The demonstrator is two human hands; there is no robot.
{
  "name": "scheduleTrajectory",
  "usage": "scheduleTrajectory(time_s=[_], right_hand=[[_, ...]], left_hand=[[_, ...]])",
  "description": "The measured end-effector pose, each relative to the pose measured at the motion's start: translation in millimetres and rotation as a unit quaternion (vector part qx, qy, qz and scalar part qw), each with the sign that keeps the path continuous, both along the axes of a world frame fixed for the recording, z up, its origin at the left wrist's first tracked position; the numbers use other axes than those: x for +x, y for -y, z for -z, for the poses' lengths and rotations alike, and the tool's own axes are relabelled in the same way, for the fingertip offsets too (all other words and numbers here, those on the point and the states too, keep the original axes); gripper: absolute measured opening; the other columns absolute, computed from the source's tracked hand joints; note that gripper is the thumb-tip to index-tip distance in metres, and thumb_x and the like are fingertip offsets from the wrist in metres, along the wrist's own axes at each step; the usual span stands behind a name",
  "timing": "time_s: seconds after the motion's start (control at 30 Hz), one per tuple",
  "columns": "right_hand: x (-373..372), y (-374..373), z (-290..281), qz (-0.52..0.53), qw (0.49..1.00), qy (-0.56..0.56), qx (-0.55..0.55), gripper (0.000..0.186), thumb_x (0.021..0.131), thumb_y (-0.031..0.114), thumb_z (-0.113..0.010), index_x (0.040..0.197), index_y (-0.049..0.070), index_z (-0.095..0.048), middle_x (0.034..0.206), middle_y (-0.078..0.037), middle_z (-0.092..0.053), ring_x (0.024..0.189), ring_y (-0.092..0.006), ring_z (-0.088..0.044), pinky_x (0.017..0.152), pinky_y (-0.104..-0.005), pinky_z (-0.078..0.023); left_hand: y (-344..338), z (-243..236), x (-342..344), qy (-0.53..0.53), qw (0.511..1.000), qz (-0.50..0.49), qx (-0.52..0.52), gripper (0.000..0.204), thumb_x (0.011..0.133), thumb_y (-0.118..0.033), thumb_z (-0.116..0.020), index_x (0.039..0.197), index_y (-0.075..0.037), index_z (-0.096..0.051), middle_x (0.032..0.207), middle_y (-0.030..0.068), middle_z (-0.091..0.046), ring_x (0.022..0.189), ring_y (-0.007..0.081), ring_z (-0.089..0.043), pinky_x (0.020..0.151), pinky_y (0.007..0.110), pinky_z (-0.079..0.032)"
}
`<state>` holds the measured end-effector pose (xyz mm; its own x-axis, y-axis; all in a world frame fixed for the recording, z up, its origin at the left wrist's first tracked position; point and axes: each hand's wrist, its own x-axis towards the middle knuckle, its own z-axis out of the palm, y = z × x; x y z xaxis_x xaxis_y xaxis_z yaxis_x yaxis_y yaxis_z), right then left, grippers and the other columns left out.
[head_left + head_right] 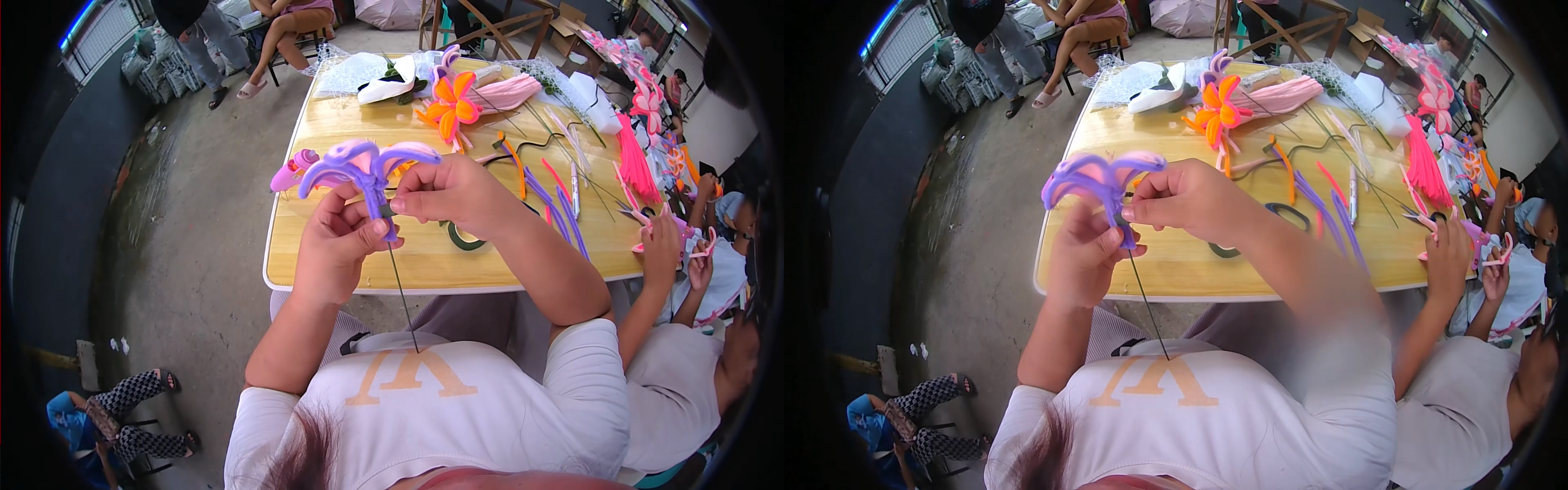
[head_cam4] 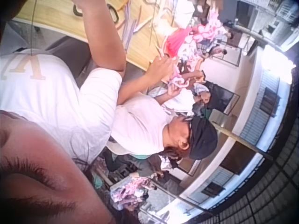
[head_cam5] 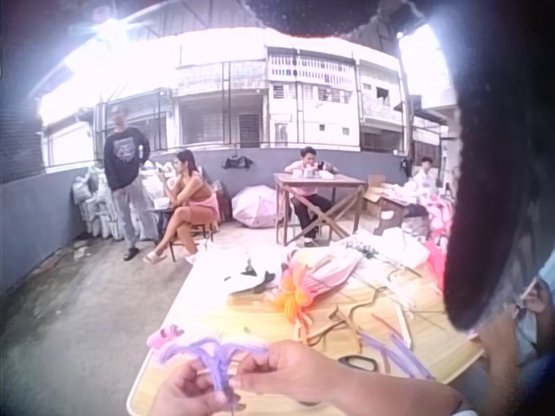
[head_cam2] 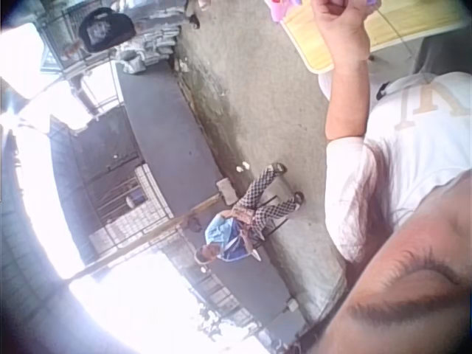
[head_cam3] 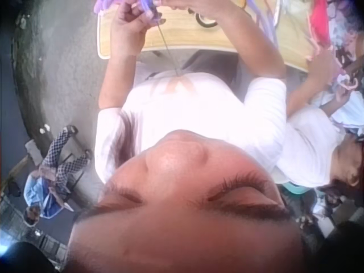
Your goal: The person assembles a decorative paper flower by wrapping green floral tape around a wire stem and attaching purple and orange pipe cleaner petals.
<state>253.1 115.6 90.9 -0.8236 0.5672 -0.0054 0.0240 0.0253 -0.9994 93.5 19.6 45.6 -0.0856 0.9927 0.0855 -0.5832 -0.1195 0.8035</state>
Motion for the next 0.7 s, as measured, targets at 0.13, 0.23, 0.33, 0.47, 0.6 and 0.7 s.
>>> scheduleTrajectory(time_s=[0.13, 0.23, 0.33, 0.47, 0.6, 0.7], right_hand=[[0.0, -0.7, 3.8, 0.009, 1.000, -0.010, -0.011, 0.016, 0.078, 0.014, -0.066, 0.086, 0.000, -0.061, 0.073, 0.000, -0.059, 0.064, -0.0044, -0.050, 0.056, -0.0179, -0.038], [1.5, -0.9, 1.7, -0.011, 1.000, 0.007, -0.012, 0.015, 0.078, 0.013, -0.066, 0.086, 0.000, -0.061, 0.074, -0.001, -0.060, 0.065, -0.0047, -0.051, 0.057, -0.0184, -0.039], [0.1, 1.3, 2.6, -0.042, 0.999, 0.014, -0.007, 0.015, 0.078, 0.012, -0.066, 0.086, 0.000, -0.061, 0.075, -0.001, -0.060, 0.065, -0.0052, -0.052, 0.058, -0.0192, -0.040], [-2.6, 5.4, 8.5, -0.059, 0.998, 0.009, 0.003, 0.015, 0.078, 0.012, -0.065, 0.086, -0.001, -0.061, 0.075, -0.002, -0.060, 0.065, -0.0054, -0.052, 0.058, -0.0194, -0.040], [-5.6, 6.8, 13.6, -0.041, 0.999, 0.014, 0.016, 0.016, 0.078, 0.013, -0.065, 0.085, -0.001, -0.061, 0.074, -0.002, -0.060, 0.065, -0.0054, -0.052, 0.059, -0.0192, -0.041], [-10.5, 8.1, 18.7, -0.027, 0.999, 0.028, 0.027, 0.016, 0.079, 0.014, -0.065, 0.084, -0.002, -0.062, 0.073, -0.002, -0.060, 0.064, -0.0054, -0.052, 0.058, -0.0194, -0.040]], left_hand=[[6.9, -4.5, -1.2, -0.006, 0.999, 0.017, -0.030, 0.048, 0.078, 0.002, -0.060, 0.121, 0.003, -0.040, 0.099, 0.0129, -0.060, 0.086, 0.0225, -0.061, 0.074, 0.036, -0.053], [11.2, -5.3, -7.3, -0.004, 0.999, 0.019, -0.051, 0.044, 0.079, 0.003, -0.057, 0.121, 0.004, -0.042, 0.100, 0.0145, -0.060, 0.089, 0.0248, -0.061, 0.075, 0.035, -0.054], [13.2, -4.5, -11.9, -0.004, 0.998, 0.018, -0.060, 0.040, 0.080, 0.005, -0.056, 0.118, 0.003, -0.044, 0.099, 0.0157, -0.061, 0.088, 0.0255, -0.062, 0.074, 0.034, -0.055], [12.3, 1.8, -16.9, 0.007, 0.997, 0.018, -0.071, 0.039, 0.079, 0.006, -0.055, 0.117, 0.003, -0.046, 0.098, 0.0161, -0.061, 0.085, 0.0242, -0.063, 0.070, 0.033, -0.056], [13.7, 0.5, -15.1, -0.026, 0.995, -0.003, -0.095, 0.035, 0.080, 0.000, -0.055, 0.114, 0.002, -0.049, 0.096, 0.0134, -0.061, 0.083, 0.0217, -0.063, 0.068, 0.030, -0.056], [15.3, 0.9, -16.7, -0.005, 0.996, 0.000, -0.094, 0.036, 0.082, 0.005, -0.052, 0.117, 0.003, -0.046, 0.099, 0.0151, -0.061, 0.084, 0.0209, -0.063, 0.070, 0.031, -0.056]])
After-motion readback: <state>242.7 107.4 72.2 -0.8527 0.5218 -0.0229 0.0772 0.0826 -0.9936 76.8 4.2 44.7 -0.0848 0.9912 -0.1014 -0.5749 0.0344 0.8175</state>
